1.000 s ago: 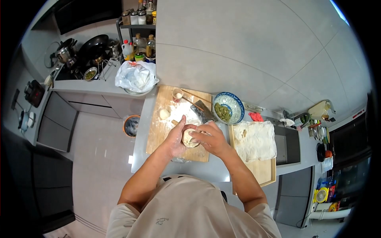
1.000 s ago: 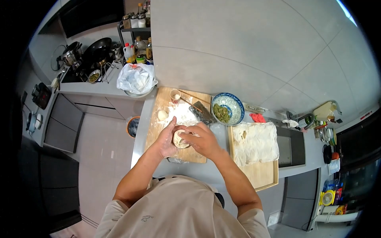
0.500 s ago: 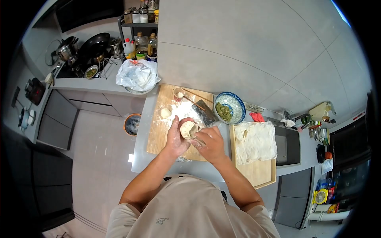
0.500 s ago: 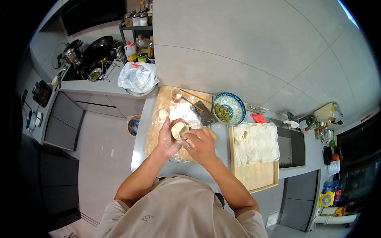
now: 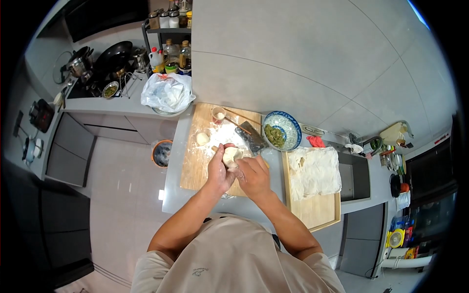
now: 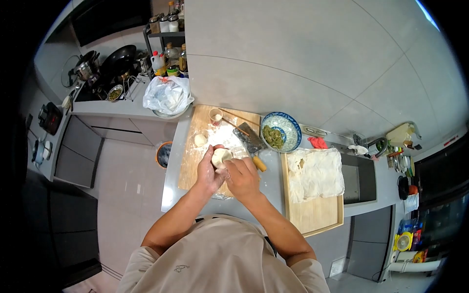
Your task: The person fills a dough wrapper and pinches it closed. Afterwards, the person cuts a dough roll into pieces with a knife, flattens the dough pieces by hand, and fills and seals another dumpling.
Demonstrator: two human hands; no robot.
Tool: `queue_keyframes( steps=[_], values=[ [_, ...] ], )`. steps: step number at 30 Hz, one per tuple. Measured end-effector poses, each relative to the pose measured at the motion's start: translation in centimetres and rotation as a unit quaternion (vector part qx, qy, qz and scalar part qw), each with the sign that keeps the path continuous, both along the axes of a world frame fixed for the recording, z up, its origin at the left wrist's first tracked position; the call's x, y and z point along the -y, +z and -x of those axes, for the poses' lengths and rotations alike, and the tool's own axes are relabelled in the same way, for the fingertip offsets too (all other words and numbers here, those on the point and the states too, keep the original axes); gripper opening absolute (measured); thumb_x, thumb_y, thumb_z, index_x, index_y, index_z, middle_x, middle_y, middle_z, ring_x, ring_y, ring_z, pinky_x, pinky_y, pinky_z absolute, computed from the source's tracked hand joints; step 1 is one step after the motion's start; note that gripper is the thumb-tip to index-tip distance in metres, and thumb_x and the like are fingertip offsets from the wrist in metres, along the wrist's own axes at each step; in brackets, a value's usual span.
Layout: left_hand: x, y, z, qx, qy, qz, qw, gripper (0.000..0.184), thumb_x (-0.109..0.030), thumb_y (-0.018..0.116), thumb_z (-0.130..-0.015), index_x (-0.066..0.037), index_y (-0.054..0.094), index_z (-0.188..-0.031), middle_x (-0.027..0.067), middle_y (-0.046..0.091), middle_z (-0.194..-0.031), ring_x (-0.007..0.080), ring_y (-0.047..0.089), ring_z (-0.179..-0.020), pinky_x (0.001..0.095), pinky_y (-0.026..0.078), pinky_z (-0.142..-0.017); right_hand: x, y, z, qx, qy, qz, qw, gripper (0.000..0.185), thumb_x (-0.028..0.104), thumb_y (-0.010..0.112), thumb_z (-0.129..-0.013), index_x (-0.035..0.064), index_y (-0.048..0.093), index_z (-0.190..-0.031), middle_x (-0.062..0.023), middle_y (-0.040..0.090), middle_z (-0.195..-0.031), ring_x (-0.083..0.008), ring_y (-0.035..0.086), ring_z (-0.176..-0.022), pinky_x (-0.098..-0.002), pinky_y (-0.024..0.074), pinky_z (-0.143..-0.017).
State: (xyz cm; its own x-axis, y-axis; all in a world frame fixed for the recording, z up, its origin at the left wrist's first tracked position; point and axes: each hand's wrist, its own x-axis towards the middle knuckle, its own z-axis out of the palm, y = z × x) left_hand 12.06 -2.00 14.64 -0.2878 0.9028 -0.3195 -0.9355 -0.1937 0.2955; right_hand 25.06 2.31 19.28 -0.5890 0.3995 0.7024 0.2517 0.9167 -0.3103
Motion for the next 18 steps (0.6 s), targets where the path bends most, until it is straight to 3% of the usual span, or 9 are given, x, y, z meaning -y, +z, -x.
queue_keyframes(
  steps=[3, 8, 18],
  values=[
    [-0.3, -1.2, 0.5, 0.050, 0.006, 0.015, 0.999, 0.035, -0.038, 0.040, -0.115, -0.010, 0.061, -0.121, 0.0141, 0.070, -0.109, 0.0297, 0.068, -0.104, 0.0440, 0.058, -0.094, 0.2, 0.6, -0.3, 0.004, -0.034, 0.035, 0.999, 0.029, 0.009, 0.087, -0.077, 0.0068, 0.077, -0.104, -0.0102, 0.068, -0.098, -0.0322, 0.063, -0.086, -0.0414, 0.0533, -0.073],
    [-0.4, -2.1, 1.3, 0.101, -0.023, -0.022, 0.994, 0.032, -0.034, 0.043, -0.115, -0.009, 0.061, -0.122, 0.0181, 0.069, -0.114, 0.0326, 0.068, -0.109, 0.0459, 0.059, -0.092, -1.8, -1.3, -0.7, -0.005, 0.044, 0.070, 0.997, 0.044, 0.004, 0.091, -0.067, 0.0111, 0.079, -0.109, -0.0085, 0.067, -0.106, -0.0309, 0.064, -0.093, -0.0397, 0.0542, -0.077],
    [-1.8, -3.2, 1.8, 0.097, -0.071, 0.043, 0.992, 0.037, -0.038, 0.048, -0.113, -0.007, 0.066, -0.120, 0.0162, 0.070, -0.113, 0.0287, 0.070, -0.103, 0.0399, 0.061, -0.084, -4.0, -3.2, 0.5, 0.037, 0.081, 0.051, 0.995, 0.043, -0.003, 0.084, -0.067, 0.0102, 0.079, -0.107, -0.0087, 0.068, -0.105, -0.0313, 0.064, -0.093, -0.0403, 0.0549, -0.078]
  ],
)
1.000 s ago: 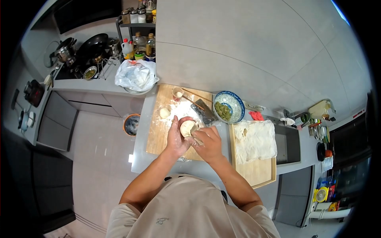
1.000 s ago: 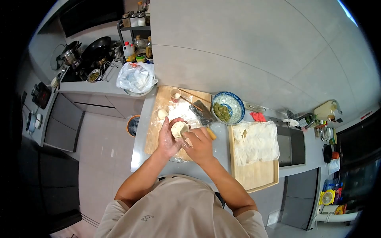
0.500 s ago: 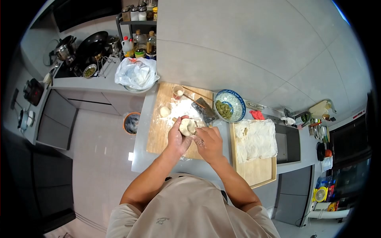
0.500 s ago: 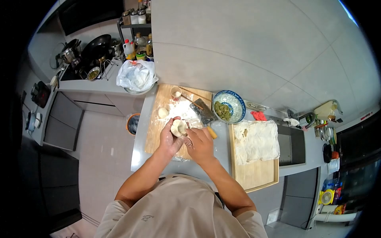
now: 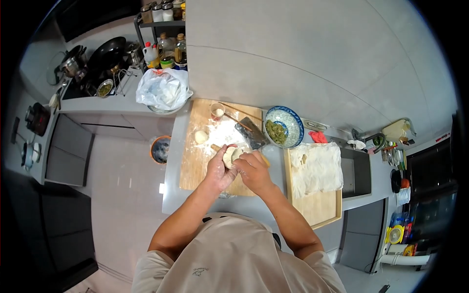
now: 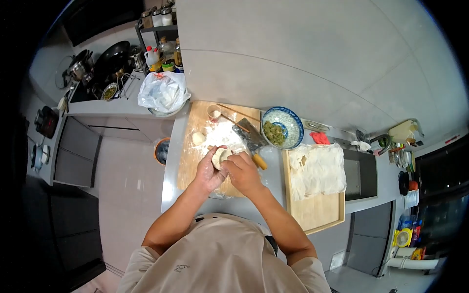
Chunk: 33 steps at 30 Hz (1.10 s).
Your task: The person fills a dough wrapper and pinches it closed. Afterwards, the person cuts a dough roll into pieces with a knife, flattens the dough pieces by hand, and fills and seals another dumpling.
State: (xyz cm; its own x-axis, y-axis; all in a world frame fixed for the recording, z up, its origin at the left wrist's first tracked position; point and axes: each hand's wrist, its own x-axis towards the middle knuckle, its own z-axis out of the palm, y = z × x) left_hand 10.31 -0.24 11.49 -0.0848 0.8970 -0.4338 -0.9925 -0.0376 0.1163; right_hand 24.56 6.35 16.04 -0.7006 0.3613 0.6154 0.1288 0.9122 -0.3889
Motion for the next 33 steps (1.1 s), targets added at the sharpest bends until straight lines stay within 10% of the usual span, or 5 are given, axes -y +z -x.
queue_keyframes(
  steps=[11, 23, 28, 33],
  values=[
    [-0.6, -8.5, 4.6, 0.078, 0.151, 0.098, 0.981, 0.023, -0.020, 0.047, -0.107, -0.006, 0.064, -0.111, 0.0131, 0.069, -0.109, 0.0318, 0.070, -0.101, 0.0470, 0.062, -0.089, -3.0, -6.9, 2.3, 0.087, -0.104, 0.186, 0.973, 0.020, 0.004, 0.074, -0.090, 0.0036, 0.077, -0.111, -0.0145, 0.073, -0.106, -0.0359, 0.066, -0.098, -0.0442, 0.0544, -0.086],
    [-3.2, -13.1, 8.1, 0.095, 0.194, 0.094, 0.972, 0.022, -0.022, 0.051, -0.106, -0.004, 0.064, -0.104, 0.0165, 0.069, -0.107, 0.0354, 0.068, -0.102, 0.0467, 0.060, -0.095, -11.5, -18.0, 11.0, 0.236, -0.053, 0.194, 0.951, 0.018, 0.006, 0.073, -0.086, 0.0058, 0.076, -0.104, -0.0160, 0.073, -0.102, -0.0372, 0.067, -0.100, -0.0454, 0.0563, -0.088],
    [-3.4, -11.8, 8.1, 0.104, 0.196, 0.083, 0.971, 0.024, -0.023, 0.053, -0.106, -0.004, 0.066, -0.101, 0.0155, 0.070, -0.104, 0.0317, 0.069, -0.101, 0.0451, 0.061, -0.096, -11.7, -16.9, 11.9, 0.287, -0.064, 0.195, 0.936, 0.010, 0.003, 0.068, -0.089, 0.0041, 0.072, -0.098, -0.0166, 0.071, -0.101, -0.0379, 0.068, -0.100, -0.0461, 0.0555, -0.087],
    [-3.2, -10.9, 7.7, 0.088, 0.190, 0.029, 0.977, 0.029, -0.027, 0.047, -0.110, -0.004, 0.065, -0.105, 0.0168, 0.070, -0.103, 0.0350, 0.068, -0.103, 0.0451, 0.059, -0.095, -6.8, -6.6, 10.4, 0.098, 0.014, 0.282, 0.954, 0.023, -0.001, 0.070, -0.085, 0.0087, 0.075, -0.105, -0.0131, 0.073, -0.107, -0.0331, 0.069, -0.099, -0.0404, 0.0590, -0.086]
  ],
)
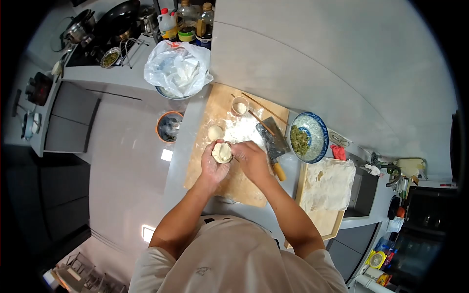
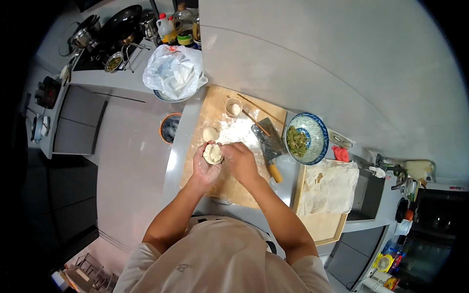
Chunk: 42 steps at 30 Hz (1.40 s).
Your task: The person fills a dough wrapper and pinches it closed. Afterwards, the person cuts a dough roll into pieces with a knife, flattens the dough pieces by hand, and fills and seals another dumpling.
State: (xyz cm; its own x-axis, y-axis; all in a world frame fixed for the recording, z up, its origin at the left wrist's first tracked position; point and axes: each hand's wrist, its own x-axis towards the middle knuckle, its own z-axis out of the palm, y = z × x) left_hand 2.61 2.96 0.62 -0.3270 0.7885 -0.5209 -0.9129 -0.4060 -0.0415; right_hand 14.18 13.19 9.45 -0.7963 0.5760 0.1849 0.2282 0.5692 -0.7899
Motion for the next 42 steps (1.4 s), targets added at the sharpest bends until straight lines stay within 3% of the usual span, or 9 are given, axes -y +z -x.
queue_keyframes(
  steps=[4, 14, 23, 26, 29, 31, 37, 39, 42],
  values=[
    [0.0, 2.7, -1.5, -0.008, -0.031, -0.027, 0.999, 0.031, -0.029, 0.046, -0.110, -0.005, 0.065, -0.105, 0.0160, 0.070, -0.103, 0.0343, 0.068, -0.104, 0.0448, 0.057, -0.096, 1.9, 2.4, -1.6, 0.043, 0.074, -0.147, 0.985, 0.031, -0.004, 0.071, -0.078, 0.0104, 0.076, -0.105, -0.0105, 0.074, -0.108, -0.0301, 0.070, -0.099, -0.0406, 0.0599, -0.088],
    [2.4, 7.1, -3.5, -0.024, -0.038, -0.090, 0.995, 0.026, -0.029, 0.050, -0.107, -0.007, 0.066, -0.105, 0.0153, 0.071, -0.102, 0.0324, 0.067, -0.102, 0.0444, 0.056, -0.093, 5.6, 7.6, -4.0, -0.029, 0.065, -0.269, 0.960, 0.037, 0.003, 0.084, -0.071, 0.0149, 0.078, -0.106, -0.0047, 0.070, -0.103, -0.0268, 0.065, -0.096, -0.0383, 0.0568, -0.078],
    [4.6, 10.0, -4.7, -0.049, -0.082, -0.166, 0.982, 0.026, -0.028, 0.049, -0.106, -0.008, 0.065, -0.107, 0.0151, 0.070, -0.104, 0.0315, 0.068, -0.103, 0.0447, 0.057, -0.092, 7.6, 9.0, -6.3, -0.026, 0.030, -0.277, 0.960, 0.040, 0.006, 0.089, -0.066, 0.0149, 0.079, -0.103, -0.0026, 0.069, -0.107, -0.0273, 0.064, -0.097, -0.0395, 0.0560, -0.078],
    [4.5, 10.5, -5.0, -0.054, -0.058, -0.187, 0.979, 0.024, -0.025, 0.049, -0.104, -0.007, 0.066, -0.108, 0.0155, 0.070, -0.106, 0.0321, 0.068, -0.104, 0.0456, 0.057, -0.093, 8.5, 9.3, -6.8, -0.073, -0.003, -0.257, 0.964, 0.033, 0.006, 0.089, -0.070, 0.0130, 0.078, -0.101, -0.0053, 0.069, -0.099, -0.0291, 0.065, -0.094, -0.0395, 0.0553, -0.078],
    [4.6, 12.4, -5.4, -0.039, -0.006, -0.172, 0.984, 0.026, -0.022, 0.050, -0.102, -0.006, 0.067, -0.113, 0.0156, 0.070, -0.110, 0.0321, 0.067, -0.105, 0.0461, 0.056, -0.097, 9.4, 9.2, -7.2, -0.062, -0.130, -0.185, 0.972, 0.025, 0.011, 0.090, -0.079, 0.0078, 0.078, -0.100, -0.0089, 0.071, -0.090, -0.0267, 0.068, -0.080, -0.0361, 0.0548, -0.072],
    [4.7, 13.2, -5.8, -0.023, 0.022, -0.136, 0.990, 0.028, -0.021, 0.051, -0.101, -0.005, 0.067, -0.116, 0.0155, 0.070, -0.113, 0.0316, 0.066, -0.107, 0.0460, 0.055, -0.100, 10.2, 10.2, -7.3, -0.010, -0.170, -0.061, 0.983, 0.019, 0.017, 0.088, -0.086, 0.0046, 0.077, -0.097, -0.0116, 0.072, -0.084, -0.0224, 0.068, -0.071, -0.0334, 0.0541, -0.066],
    [4.6, 13.0, -6.5, -0.120, 0.004, -0.173, 0.978, 0.037, -0.020, 0.052, -0.101, -0.006, 0.066, -0.133, 0.0146, 0.067, -0.125, 0.0284, 0.063, -0.119, 0.0434, 0.053, -0.104, 10.8, 10.4, -7.3, 0.007, -0.188, -0.054, 0.981, 0.021, 0.022, 0.087, -0.088, 0.0034, 0.077, -0.094, -0.0126, 0.074, -0.084, -0.0202, 0.069, -0.067, -0.0321, 0.0536, -0.063],
    [4.8, 12.9, -6.7, -0.150, -0.056, -0.110, 0.981, 0.037, -0.025, 0.053, -0.106, -0.006, 0.064, -0.135, 0.0146, 0.067, -0.126, 0.0285, 0.064, -0.117, 0.0439, 0.054, -0.102, 10.8, 10.5, -7.5, -0.001, -0.195, -0.057, 0.979, 0.021, 0.021, 0.087, -0.087, 0.0036, 0.077, -0.094, -0.0127, 0.074, -0.083, -0.0217, 0.069, -0.068, -0.0332, 0.0538, -0.063],
    [5.2, 13.3, -6.6, -0.177, -0.081, -0.132, 0.972, 0.038, -0.034, 0.053, -0.110, -0.005, 0.063, -0.133, 0.0143, 0.068, -0.122, 0.0288, 0.065, -0.112, 0.0454, 0.054, -0.100, 10.7, 10.3, -8.0, -0.019, -0.190, -0.111, 0.975, 0.019, 0.019, 0.086, -0.087, 0.0040, 0.077, -0.094, -0.0131, 0.072, -0.083, -0.0254, 0.069, -0.069, -0.0355, 0.0540, -0.062]
  ],
)
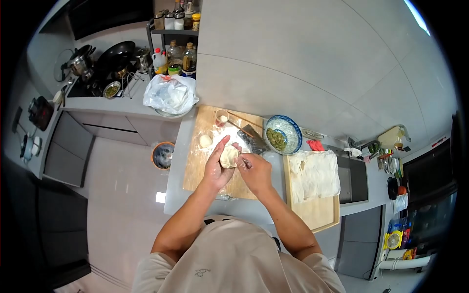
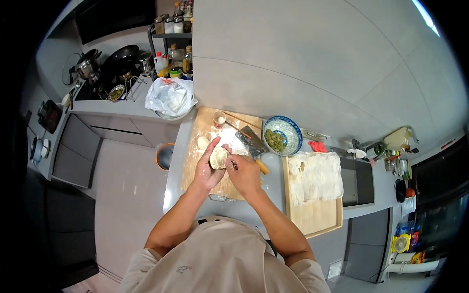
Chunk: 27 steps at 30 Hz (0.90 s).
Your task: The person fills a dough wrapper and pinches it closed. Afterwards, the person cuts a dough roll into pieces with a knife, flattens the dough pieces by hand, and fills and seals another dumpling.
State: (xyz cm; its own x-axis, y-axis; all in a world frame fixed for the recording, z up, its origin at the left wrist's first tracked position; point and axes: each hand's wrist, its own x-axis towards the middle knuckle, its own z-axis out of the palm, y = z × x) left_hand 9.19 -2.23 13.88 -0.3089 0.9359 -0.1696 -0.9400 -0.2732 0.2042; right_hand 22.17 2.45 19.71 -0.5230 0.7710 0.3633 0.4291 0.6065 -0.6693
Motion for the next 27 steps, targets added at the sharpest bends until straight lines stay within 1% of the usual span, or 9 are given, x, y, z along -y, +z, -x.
queue_keyframes(
  steps=[1, 3, 5, 7, 9, 16, 18, 22, 27],
  values=[
    [0.0, 0.2, 0.0, -0.001, -0.001, 0.000, 1.000, 0.038, -0.034, 0.053, -0.110, -0.005, 0.063, -0.133, 0.0143, 0.068, -0.122, 0.0288, 0.065, -0.112, 0.0454, 0.054, -0.100, 0.1, -0.1, -0.1, 0.000, 0.011, -0.052, 0.999, 0.019, 0.019, 0.085, -0.087, 0.0043, 0.076, -0.095, -0.0132, 0.072, -0.082, -0.0276, 0.069, -0.069, -0.0368, 0.0540, -0.062],
    [0.1, 0.5, 0.1, 0.088, 0.009, 0.019, 0.996, 0.036, -0.037, 0.054, -0.111, -0.006, 0.066, -0.123, 0.0132, 0.069, -0.112, 0.0291, 0.065, -0.107, 0.0459, 0.055, -0.097, 0.8, 0.3, -0.3, -0.010, 0.009, -0.053, 0.998, 0.017, 0.017, 0.085, -0.087, 0.0049, 0.076, -0.095, -0.0131, 0.071, -0.082, -0.0299, 0.069, -0.071, -0.0386, 0.0544, -0.064],
    [-0.1, -0.2, -0.2, 0.094, 0.006, -0.012, 0.995, 0.031, -0.035, 0.056, -0.109, -0.007, 0.067, -0.116, 0.0116, 0.070, -0.108, 0.0287, 0.065, -0.105, 0.0459, 0.054, -0.099, 1.0, 0.4, -0.3, -0.020, 0.009, -0.055, 0.998, 0.015, 0.015, 0.084, -0.086, 0.0055, 0.076, -0.095, -0.0130, 0.070, -0.082, -0.0322, 0.068, -0.073, -0.0403, 0.0548, -0.065],
    [-0.2, 0.0, -0.5, 0.100, 0.002, -0.042, 0.994, 0.027, -0.033, 0.059, -0.108, -0.008, 0.068, -0.109, 0.0100, 0.070, -0.103, 0.0282, 0.065, -0.103, 0.0459, 0.054, -0.101, 0.8, 0.0, -0.3, 0.010, 0.038, -0.155, 0.987, 0.020, 0.011, 0.082, -0.085, 0.0043, 0.073, -0.101, -0.0131, 0.073, -0.089, -0.0336, 0.069, -0.083, -0.0426, 0.0561, -0.074],
    [-0.3, -0.1, -0.8, 0.095, 0.002, -0.044, 0.995, 0.022, -0.029, 0.058, -0.107, -0.009, 0.066, -0.099, 0.0078, 0.068, -0.097, 0.0274, 0.065, -0.101, 0.0451, 0.055, -0.098, 0.8, -0.3, -0.4, 0.017, 0.041, -0.167, 0.985, 0.020, 0.010, 0.082, -0.084, 0.0049, 0.072, -0.101, -0.0126, 0.073, -0.092, -0.0336, 0.069, -0.086, -0.0431, 0.0559, -0.075],
    [0.1, -0.1, -0.7, 0.089, 0.008, -0.072, 0.993, 0.017, -0.026, 0.062, -0.101, -0.010, 0.065, -0.097, 0.0081, 0.066, -0.096, 0.0265, 0.064, -0.100, 0.0440, 0.056, -0.093, 1.5, 1.6, -0.5, -0.070, 0.039, -0.136, 0.987, 0.021, 0.002, 0.082, -0.081, 0.0042, 0.074, -0.101, -0.0120, 0.074, -0.094, -0.0344, 0.069, -0.084, -0.0422, 0.0556, -0.074],
    [0.1, 0.1, -0.7, 0.086, 0.012, -0.068, 0.994, 0.012, -0.018, 0.063, -0.096, -0.006, 0.067, -0.096, 0.0096, 0.067, -0.097, 0.0287, 0.065, -0.101, 0.0445, 0.057, -0.091, 1.1, 1.3, -0.4, -0.069, 0.045, -0.146, 0.986, 0.023, 0.001, 0.083, -0.081, 0.0045, 0.074, -0.102, -0.0115, 0.073, -0.095, -0.0338, 0.068, -0.084, -0.0415, 0.0555, -0.074],
    [-0.2, 0.0, -0.9, 0.069, 0.029, -0.077, 0.994, 0.012, -0.016, 0.063, -0.094, -0.005, 0.068, -0.095, 0.0116, 0.067, -0.098, 0.0309, 0.065, -0.102, 0.0445, 0.056, -0.093, 0.6, 0.1, -0.2, -0.025, 0.055, -0.187, 0.980, 0.035, 0.003, 0.085, -0.075, 0.0046, 0.075, -0.108, -0.0107, 0.071, -0.096, -0.0323, 0.066, -0.088, -0.0411, 0.0559, -0.077],
    [-0.2, -0.9, -0.2, 0.079, 0.011, -0.101, 0.992, 0.012, -0.012, 0.061, -0.090, -0.004, 0.069, -0.093, 0.0137, 0.067, -0.096, 0.0329, 0.064, -0.103, 0.0458, 0.055, -0.097, 0.5, 0.9, -0.1, -0.040, 0.080, -0.184, 0.979, 0.030, 0.000, 0.083, -0.076, 0.0046, 0.074, -0.104, -0.0103, 0.070, -0.096, -0.0320, 0.065, -0.088, -0.0408, 0.0551, -0.077]
  ],
)
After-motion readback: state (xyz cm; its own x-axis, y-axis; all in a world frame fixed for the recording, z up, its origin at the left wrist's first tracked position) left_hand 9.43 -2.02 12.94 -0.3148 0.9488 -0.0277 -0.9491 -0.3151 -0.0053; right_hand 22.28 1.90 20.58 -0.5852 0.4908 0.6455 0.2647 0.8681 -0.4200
